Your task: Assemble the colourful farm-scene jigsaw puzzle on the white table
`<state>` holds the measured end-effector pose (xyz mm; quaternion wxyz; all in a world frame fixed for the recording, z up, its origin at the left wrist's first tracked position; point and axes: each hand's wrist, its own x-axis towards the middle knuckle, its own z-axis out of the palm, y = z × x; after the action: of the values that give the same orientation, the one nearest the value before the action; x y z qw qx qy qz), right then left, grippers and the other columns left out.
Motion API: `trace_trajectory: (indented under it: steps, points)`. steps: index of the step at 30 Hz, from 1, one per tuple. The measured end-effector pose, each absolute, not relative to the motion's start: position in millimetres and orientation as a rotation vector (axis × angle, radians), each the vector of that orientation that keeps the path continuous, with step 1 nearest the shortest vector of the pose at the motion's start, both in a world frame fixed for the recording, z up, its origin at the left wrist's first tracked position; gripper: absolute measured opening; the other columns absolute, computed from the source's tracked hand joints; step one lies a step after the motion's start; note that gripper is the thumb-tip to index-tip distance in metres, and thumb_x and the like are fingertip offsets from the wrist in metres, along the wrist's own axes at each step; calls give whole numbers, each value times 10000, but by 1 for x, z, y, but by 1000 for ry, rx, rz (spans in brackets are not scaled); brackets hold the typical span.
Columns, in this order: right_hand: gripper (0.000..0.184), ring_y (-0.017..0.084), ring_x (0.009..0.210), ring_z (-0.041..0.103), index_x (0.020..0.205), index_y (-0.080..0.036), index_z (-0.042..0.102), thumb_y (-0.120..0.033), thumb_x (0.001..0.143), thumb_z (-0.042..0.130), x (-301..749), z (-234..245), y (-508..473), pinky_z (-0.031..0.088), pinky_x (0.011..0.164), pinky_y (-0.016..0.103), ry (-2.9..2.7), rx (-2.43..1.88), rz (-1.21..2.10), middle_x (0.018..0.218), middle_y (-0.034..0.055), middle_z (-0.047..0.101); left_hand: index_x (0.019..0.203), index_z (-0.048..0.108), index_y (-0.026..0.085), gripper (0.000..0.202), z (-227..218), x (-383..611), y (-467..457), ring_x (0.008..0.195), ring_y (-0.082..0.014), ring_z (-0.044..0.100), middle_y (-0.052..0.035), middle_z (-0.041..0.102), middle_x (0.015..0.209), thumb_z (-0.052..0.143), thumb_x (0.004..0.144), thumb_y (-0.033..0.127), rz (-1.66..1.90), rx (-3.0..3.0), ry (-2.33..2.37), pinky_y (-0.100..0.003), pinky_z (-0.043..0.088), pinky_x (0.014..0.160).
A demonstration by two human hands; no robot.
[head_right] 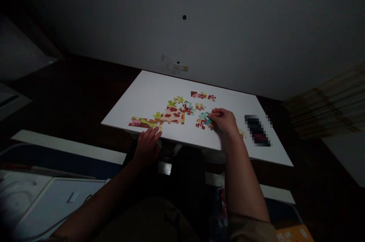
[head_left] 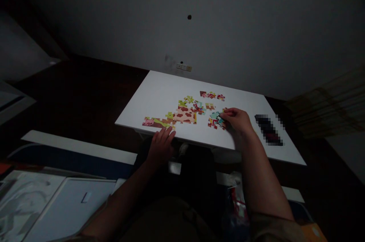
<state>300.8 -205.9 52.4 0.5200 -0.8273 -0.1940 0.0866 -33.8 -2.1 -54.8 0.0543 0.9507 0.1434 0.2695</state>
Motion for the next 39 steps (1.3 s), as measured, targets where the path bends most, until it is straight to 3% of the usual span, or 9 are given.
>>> trace_trajectory:
  steps: [4, 9, 23, 31, 34, 39]
  points:
    - [296, 284, 719, 725, 850, -302, 712, -369, 637, 906, 290, 68, -174, 630, 657, 470, -394, -1815, 199, 846, 81, 756, 1476, 614, 201, 571, -55, -33, -3, 1480, -340, 502, -119, 580, 1570, 606, 906, 165, 857, 2870, 421, -541, 335, 1243]
    - [287, 257, 810, 731, 871, -296, 714, -358, 665, 904, 237, 54, -100, 633, 771, 428, -510, -1603, 348, 867, 48, 744, 1476, 610, 194, 565, -54, -34, -3, 1485, -339, 496, -110, 568, 1583, 588, 912, 165, 853, 2871, 432, -536, 326, 1250]
    - [363, 224, 669, 614, 1002, -287, 653, -508, 745, 783, 193, 24, -1, 507, 470, 338, -491, -1623, 580, 902, 54, 690, 1572, 510, 207, 687, -52, -39, -2, 1541, -319, 415, -107, 499, 1641, 612, 892, 189, 740, 2911, 389, -526, 344, 1258]
    - [297, 312, 994, 684, 1153, -289, 658, -452, 905, 682, 194, 29, 6, 578, 730, 406, -634, -1818, 569, 1079, 101, 742, 1542, 553, 211, 625, -55, -39, -2, 1513, -319, 462, -101, 529, 1619, 584, 918, 197, 784, 2908, 382, -519, 380, 1249]
    - [295, 314, 965, 694, 1154, -298, 664, -454, 904, 668, 193, 27, 5, 567, 709, 408, -635, -1831, 555, 1047, 93, 748, 1531, 573, 238, 625, -54, -39, -2, 1502, -323, 481, -101, 554, 1597, 595, 908, 190, 765, 2891, 396, -503, 400, 1246]
    - [224, 283, 871, 702, 1000, -297, 647, -470, 865, 696, 194, 20, 4, 558, 704, 387, -700, -1825, 478, 913, 55, 728, 1518, 578, 258, 616, -55, -39, -2, 1513, -315, 468, -102, 546, 1602, 558, 906, 190, 741, 2880, 404, -509, 400, 1252]
